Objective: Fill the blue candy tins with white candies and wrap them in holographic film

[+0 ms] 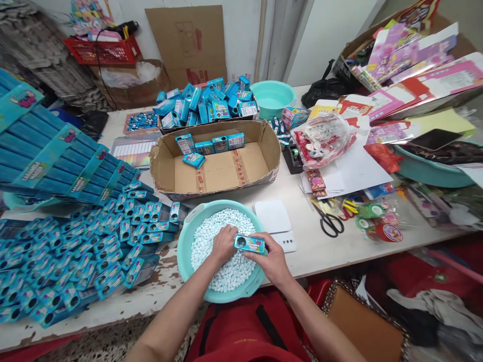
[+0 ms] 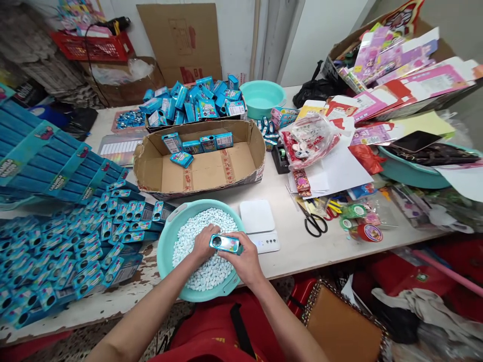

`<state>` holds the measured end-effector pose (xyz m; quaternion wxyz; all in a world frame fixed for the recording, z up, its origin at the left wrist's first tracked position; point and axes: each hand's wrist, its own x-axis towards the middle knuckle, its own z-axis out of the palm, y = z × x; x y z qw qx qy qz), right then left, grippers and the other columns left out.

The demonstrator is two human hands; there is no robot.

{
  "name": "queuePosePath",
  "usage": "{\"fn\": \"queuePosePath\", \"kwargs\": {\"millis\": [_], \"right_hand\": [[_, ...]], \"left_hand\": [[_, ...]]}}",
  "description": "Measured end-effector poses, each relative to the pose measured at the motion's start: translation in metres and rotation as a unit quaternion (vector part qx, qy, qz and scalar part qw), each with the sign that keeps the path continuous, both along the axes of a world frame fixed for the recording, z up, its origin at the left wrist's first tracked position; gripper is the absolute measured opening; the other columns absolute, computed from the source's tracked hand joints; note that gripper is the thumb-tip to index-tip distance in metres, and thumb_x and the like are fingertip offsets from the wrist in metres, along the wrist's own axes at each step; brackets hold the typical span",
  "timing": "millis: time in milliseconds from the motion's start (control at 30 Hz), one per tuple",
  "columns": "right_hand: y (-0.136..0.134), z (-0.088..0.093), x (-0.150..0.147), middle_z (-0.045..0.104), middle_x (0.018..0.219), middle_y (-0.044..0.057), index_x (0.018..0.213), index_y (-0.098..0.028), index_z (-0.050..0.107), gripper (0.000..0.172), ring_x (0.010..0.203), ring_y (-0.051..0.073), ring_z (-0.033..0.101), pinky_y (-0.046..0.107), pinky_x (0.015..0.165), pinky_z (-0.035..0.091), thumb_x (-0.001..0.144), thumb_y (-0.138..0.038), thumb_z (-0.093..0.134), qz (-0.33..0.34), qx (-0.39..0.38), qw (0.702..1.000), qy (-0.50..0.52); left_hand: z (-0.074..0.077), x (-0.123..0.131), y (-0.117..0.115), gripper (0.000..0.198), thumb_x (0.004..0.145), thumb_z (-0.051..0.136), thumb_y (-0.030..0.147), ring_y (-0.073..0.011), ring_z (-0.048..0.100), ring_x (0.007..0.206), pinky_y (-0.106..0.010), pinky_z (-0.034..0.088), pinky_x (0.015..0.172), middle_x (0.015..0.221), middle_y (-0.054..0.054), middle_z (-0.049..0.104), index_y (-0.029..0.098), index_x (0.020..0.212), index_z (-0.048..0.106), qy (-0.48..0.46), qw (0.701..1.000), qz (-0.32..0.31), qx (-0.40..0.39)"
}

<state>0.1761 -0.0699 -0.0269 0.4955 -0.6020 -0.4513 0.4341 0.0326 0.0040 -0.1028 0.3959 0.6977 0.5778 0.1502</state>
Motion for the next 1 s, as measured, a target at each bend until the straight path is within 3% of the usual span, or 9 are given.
{"fn": "queuePosePath", "kwargs": {"millis": [100, 200, 333, 433, 533, 667, 800, 1000], "right_hand": [[-0.002, -0.001, 0.001, 0.064, 0.091, 0.003, 0.093, -0.022, 0.064, 0.035, 0.087, 0.021, 0.062, 0.034, 0.078, 0.050, 0.063, -0.034, 0.078, -0.018, -0.013, 0.999, -0.024], [-0.003, -0.001, -0.002, 0.063, 0.092, 0.003, 0.093, -0.023, 0.063, 0.032, 0.088, 0.022, 0.061, 0.034, 0.078, 0.049, 0.065, -0.031, 0.076, -0.025, -0.018, 0.998, -0.051], [-0.002, -0.001, -0.017, 0.062, 0.092, 0.003, 0.093, -0.023, 0.063, 0.029, 0.090, 0.023, 0.060, 0.035, 0.079, 0.048, 0.066, -0.025, 0.074, 0.004, -0.001, 0.996, -0.090], [0.000, 0.000, -0.031, 0.062, 0.092, 0.004, 0.092, -0.023, 0.062, 0.027, 0.089, 0.023, 0.060, 0.035, 0.079, 0.048, 0.067, -0.022, 0.072, 0.022, 0.006, 0.994, -0.111], [0.002, 0.003, -0.039, 0.062, 0.091, 0.004, 0.093, -0.023, 0.062, 0.026, 0.089, 0.023, 0.059, 0.035, 0.079, 0.047, 0.068, -0.020, 0.070, 0.024, 0.012, 0.992, -0.126], [0.005, 0.007, -0.041, 0.062, 0.091, 0.004, 0.093, -0.022, 0.061, 0.027, 0.089, 0.022, 0.059, 0.034, 0.078, 0.046, 0.068, -0.018, 0.069, 0.033, 0.025, 0.991, -0.125], [0.007, 0.007, -0.041, 0.061, 0.090, 0.002, 0.093, -0.022, 0.061, 0.028, 0.087, 0.021, 0.058, 0.034, 0.077, 0.046, 0.067, -0.017, 0.070, 0.037, 0.022, 0.993, -0.111], [0.011, 0.006, -0.042, 0.061, 0.090, 0.002, 0.092, -0.022, 0.062, 0.029, 0.088, 0.021, 0.058, 0.034, 0.079, 0.044, 0.066, -0.019, 0.072, 0.029, 0.013, 0.996, -0.081]], "left_hand": [[0.004, -0.010, 0.002, 0.025, 0.071, 0.062, 0.037, -0.0169, 0.051, 0.066, -0.026, 0.040, 0.062, 0.063, 0.000, 0.050, 0.020, 0.058, 0.051, -0.140, 0.980, 0.124, -0.073], [0.022, -0.018, 0.003, 0.032, 0.077, 0.052, 0.045, -0.0109, 0.044, 0.048, -0.021, 0.034, 0.046, 0.057, 0.003, 0.044, 0.019, 0.060, 0.046, -0.239, 0.943, 0.197, -0.119], [0.067, -0.014, -0.001, 0.026, 0.075, 0.057, 0.040, -0.0077, 0.044, 0.043, -0.019, 0.029, 0.039, 0.059, 0.004, 0.047, 0.018, 0.066, 0.046, -0.503, 0.802, 0.262, -0.189], [0.094, -0.006, -0.005, 0.023, 0.073, 0.061, 0.034, -0.0099, 0.054, 0.053, -0.020, 0.039, 0.046, 0.064, 0.002, 0.052, 0.017, 0.065, 0.048, -0.576, 0.754, 0.269, -0.166], [0.104, -0.001, -0.005, 0.027, 0.073, 0.063, 0.034, -0.0106, 0.055, 0.054, -0.023, 0.044, 0.052, 0.061, 0.002, 0.052, 0.017, 0.061, 0.047, -0.573, 0.753, 0.300, -0.121], [0.104, -0.001, -0.003, 0.034, 0.075, 0.062, 0.038, -0.0108, 0.053, 0.050, -0.023, 0.043, 0.051, 0.053, 0.003, 0.047, 0.016, 0.056, 0.046, -0.556, 0.768, 0.310, -0.073], [0.105, -0.001, -0.002, 0.037, 0.075, 0.064, 0.040, -0.0092, 0.051, 0.047, -0.022, 0.040, 0.046, 0.052, 0.004, 0.045, 0.016, 0.055, 0.044, -0.555, 0.775, 0.293, -0.070], [0.105, 0.003, 0.000, 0.042, 0.076, 0.063, 0.043, -0.0065, 0.043, 0.041, -0.019, 0.031, 0.039, 0.048, 0.005, 0.041, 0.016, 0.052, 0.043, -0.544, 0.772, 0.322, -0.060]]}}
